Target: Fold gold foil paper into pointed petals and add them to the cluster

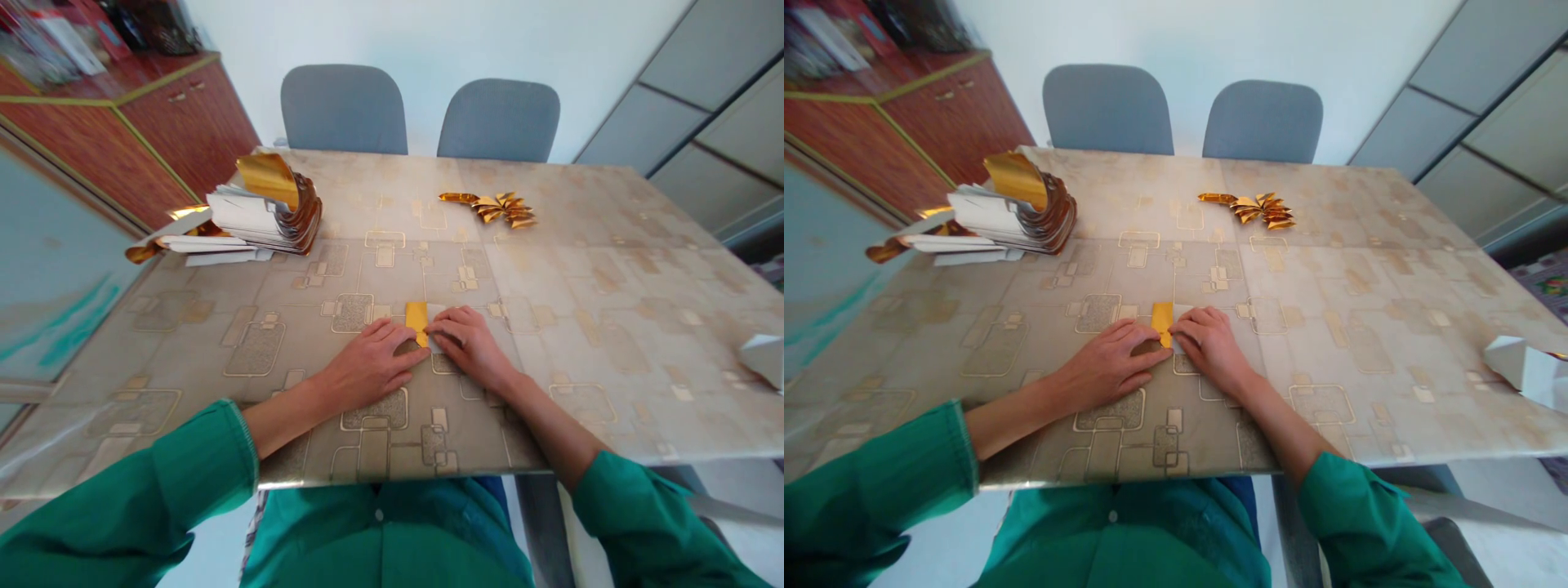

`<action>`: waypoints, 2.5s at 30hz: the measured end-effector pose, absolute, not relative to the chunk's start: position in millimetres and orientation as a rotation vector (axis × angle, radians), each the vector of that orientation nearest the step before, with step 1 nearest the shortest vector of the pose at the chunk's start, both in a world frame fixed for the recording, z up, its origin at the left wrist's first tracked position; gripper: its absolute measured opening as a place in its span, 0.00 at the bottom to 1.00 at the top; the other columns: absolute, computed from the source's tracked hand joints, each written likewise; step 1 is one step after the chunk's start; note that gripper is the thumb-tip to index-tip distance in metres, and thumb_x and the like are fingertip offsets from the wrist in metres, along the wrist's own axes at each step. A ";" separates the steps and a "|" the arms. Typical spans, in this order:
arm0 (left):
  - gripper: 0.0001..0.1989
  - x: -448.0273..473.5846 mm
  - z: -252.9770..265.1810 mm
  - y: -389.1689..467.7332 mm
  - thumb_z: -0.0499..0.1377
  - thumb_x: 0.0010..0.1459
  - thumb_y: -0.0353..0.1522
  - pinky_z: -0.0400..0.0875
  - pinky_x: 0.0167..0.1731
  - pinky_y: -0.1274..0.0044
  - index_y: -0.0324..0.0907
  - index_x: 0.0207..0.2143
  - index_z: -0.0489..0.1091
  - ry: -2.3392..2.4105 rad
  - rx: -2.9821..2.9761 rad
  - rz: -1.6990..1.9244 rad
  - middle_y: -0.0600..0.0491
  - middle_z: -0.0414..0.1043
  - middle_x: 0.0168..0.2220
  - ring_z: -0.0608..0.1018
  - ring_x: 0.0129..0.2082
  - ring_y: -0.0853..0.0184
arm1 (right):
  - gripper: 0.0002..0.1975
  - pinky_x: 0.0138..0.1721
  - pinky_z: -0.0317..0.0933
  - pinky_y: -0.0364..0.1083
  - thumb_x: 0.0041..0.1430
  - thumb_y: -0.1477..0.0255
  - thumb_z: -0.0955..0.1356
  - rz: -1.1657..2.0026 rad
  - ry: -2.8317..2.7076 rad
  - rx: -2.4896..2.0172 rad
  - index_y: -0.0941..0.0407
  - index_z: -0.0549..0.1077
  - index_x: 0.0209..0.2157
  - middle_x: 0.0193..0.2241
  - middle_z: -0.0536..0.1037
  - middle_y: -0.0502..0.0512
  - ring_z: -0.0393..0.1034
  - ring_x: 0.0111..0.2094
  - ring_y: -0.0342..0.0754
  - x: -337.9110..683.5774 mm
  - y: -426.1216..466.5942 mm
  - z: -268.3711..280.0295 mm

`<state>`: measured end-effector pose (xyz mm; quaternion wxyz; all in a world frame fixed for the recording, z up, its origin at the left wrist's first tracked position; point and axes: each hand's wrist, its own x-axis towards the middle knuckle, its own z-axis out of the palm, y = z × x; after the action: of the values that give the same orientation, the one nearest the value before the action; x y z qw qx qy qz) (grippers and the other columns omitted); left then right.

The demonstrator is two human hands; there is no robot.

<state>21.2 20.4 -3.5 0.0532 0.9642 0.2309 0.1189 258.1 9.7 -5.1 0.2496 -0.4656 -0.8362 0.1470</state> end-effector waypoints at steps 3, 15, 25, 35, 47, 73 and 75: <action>0.19 15.3 -2.8 30.9 0.57 0.64 0.38 0.58 0.60 0.56 0.48 0.57 0.67 0.646 2.942 0.355 0.45 0.66 0.54 0.70 0.54 0.57 | 0.11 0.49 0.59 0.51 0.65 0.71 0.66 0.441 -2.402 -1.101 0.52 0.75 0.47 0.44 0.77 0.55 0.67 0.45 0.49 271.9 10.7 1.1; 0.12 22.0 -8.1 47.3 0.52 0.68 0.32 0.67 0.55 0.69 0.41 0.50 0.70 0.530 2.768 0.526 0.48 0.73 0.51 0.73 0.51 0.64 | 0.12 0.51 0.57 0.52 0.64 0.65 0.68 0.296 -2.616 -1.014 0.53 0.76 0.46 0.44 0.76 0.54 0.66 0.46 0.50 273.8 15.7 9.9; 0.11 44.9 -4.6 38.4 0.60 0.63 0.40 0.70 0.39 0.74 0.40 0.39 0.73 0.840 2.899 0.602 0.51 0.76 0.39 0.75 0.39 0.63 | 0.13 0.47 0.59 0.49 0.69 0.64 0.63 0.188 -2.579 -0.899 0.55 0.77 0.38 0.37 0.78 0.55 0.68 0.40 0.49 269.5 30.1 3.3; 0.10 41.8 -11.3 31.7 0.54 0.67 0.32 0.74 0.43 0.73 0.39 0.36 0.74 0.874 2.880 0.737 0.51 0.77 0.38 0.77 0.41 0.65 | 0.10 0.55 0.54 0.53 0.65 0.67 0.66 0.244 -2.600 -0.864 0.53 0.75 0.45 0.42 0.78 0.53 0.67 0.45 0.50 275.8 27.3 6.4; 0.11 20.7 -10.0 39.9 0.49 0.69 0.30 0.73 0.53 0.71 0.38 0.44 0.71 0.667 2.761 0.670 0.49 0.77 0.48 0.78 0.50 0.66 | 0.10 0.41 0.56 0.48 0.66 0.68 0.65 0.444 -2.350 -1.159 0.55 0.73 0.30 0.31 0.73 0.52 0.64 0.35 0.47 259.3 24.8 -4.4; 0.15 18.5 -10.4 36.2 0.48 0.69 0.26 0.74 0.53 0.68 0.38 0.51 0.72 0.547 2.995 0.606 0.47 0.75 0.52 0.75 0.55 0.62 | 0.12 0.36 0.52 0.47 0.63 0.63 0.68 0.368 -2.235 -1.412 0.55 0.68 0.29 0.29 0.73 0.52 0.64 0.33 0.49 250.4 27.1 -12.9; 0.15 18.8 -9.1 35.4 0.48 0.69 0.26 0.74 0.53 0.68 0.38 0.51 0.71 0.544 3.018 0.597 0.46 0.74 0.52 0.75 0.55 0.62 | 0.12 0.37 0.52 0.47 0.64 0.62 0.67 0.379 -2.250 -1.398 0.54 0.68 0.30 0.29 0.73 0.52 0.64 0.34 0.49 251.5 27.4 -13.7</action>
<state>18.8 35.4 -9.1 0.0089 0.9660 0.1742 0.1910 251.5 27.4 -13.7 0.2306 -0.5084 -0.8182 0.1377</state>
